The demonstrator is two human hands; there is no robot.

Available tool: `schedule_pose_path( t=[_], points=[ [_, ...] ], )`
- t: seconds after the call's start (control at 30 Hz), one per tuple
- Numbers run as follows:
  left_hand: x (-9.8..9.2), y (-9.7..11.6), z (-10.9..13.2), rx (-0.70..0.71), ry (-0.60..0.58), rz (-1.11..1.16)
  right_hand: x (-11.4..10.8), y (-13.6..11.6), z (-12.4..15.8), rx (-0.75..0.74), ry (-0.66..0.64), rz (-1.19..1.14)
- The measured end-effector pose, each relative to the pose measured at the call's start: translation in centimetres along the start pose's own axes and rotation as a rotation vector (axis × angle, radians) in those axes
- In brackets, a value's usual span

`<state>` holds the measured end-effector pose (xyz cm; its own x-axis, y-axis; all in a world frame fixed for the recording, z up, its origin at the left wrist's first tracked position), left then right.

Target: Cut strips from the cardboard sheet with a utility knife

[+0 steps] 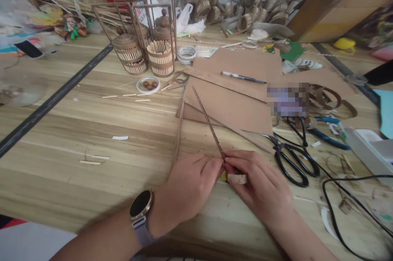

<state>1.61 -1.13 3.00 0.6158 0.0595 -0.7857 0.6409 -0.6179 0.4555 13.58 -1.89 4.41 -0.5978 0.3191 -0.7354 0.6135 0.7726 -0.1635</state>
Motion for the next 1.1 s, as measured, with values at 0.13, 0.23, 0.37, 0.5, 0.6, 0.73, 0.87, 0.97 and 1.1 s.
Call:
schedule_pose_path(
  t=[0.13, 0.23, 0.37, 0.5, 0.6, 0.73, 0.87, 0.97, 1.1],
  points=[
    [-0.1, -0.1, -0.1, -0.057, -0.014, 0.070, 0.2, 0.1, 0.3, -0.015, -0.012, 0.083],
    [0.1, -0.3, -0.2, -0.103, -0.032, 0.136, 0.2, 0.4, 0.4, 0.018, 0.003, 0.043],
    [0.3, -1.1, -0.3, -0.219, -0.050, 0.236, -0.6, 1.4, 0.4, 0.197, 0.133, -0.090],
    [0.5, -1.7, -0.3, -0.279, -0.067, 0.309, -1.0, 0.7, -0.3, 0.137, 0.164, -0.174],
    [0.5, -1.7, -0.4, -0.281, -0.059, 0.290, -1.0, 0.2, -0.8, 0.074, 0.142, -0.121],
    [0.1, -1.1, -0.5, -0.209, -0.023, 0.195, -0.8, 0.9, -0.5, 0.171, 0.135, -0.020],
    [0.1, -0.4, -0.2, -0.121, 0.008, 0.085, -0.4, 1.3, 0.2, 0.250, 0.111, 0.006],
    [0.2, 0.2, 0.1, -0.040, 0.018, 0.008, -0.1, 1.4, 0.6, 0.311, 0.123, -0.005],
    [0.4, 0.7, 0.2, 0.030, -0.003, -0.104, 0.0, 1.1, 0.7, 0.323, 0.134, 0.020]
  ],
)
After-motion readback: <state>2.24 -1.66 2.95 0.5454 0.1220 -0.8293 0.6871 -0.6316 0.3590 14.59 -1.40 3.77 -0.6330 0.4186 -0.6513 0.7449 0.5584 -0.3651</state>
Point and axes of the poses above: each hand's wrist, its own z-axis away from the middle knuckle, its own x-axis out of the palm, y = z × x, the point moved 7 cm from there along -z, towards the middle knuckle, and after that the axes turned 8 degrees about -x, right-handed, at the moved point
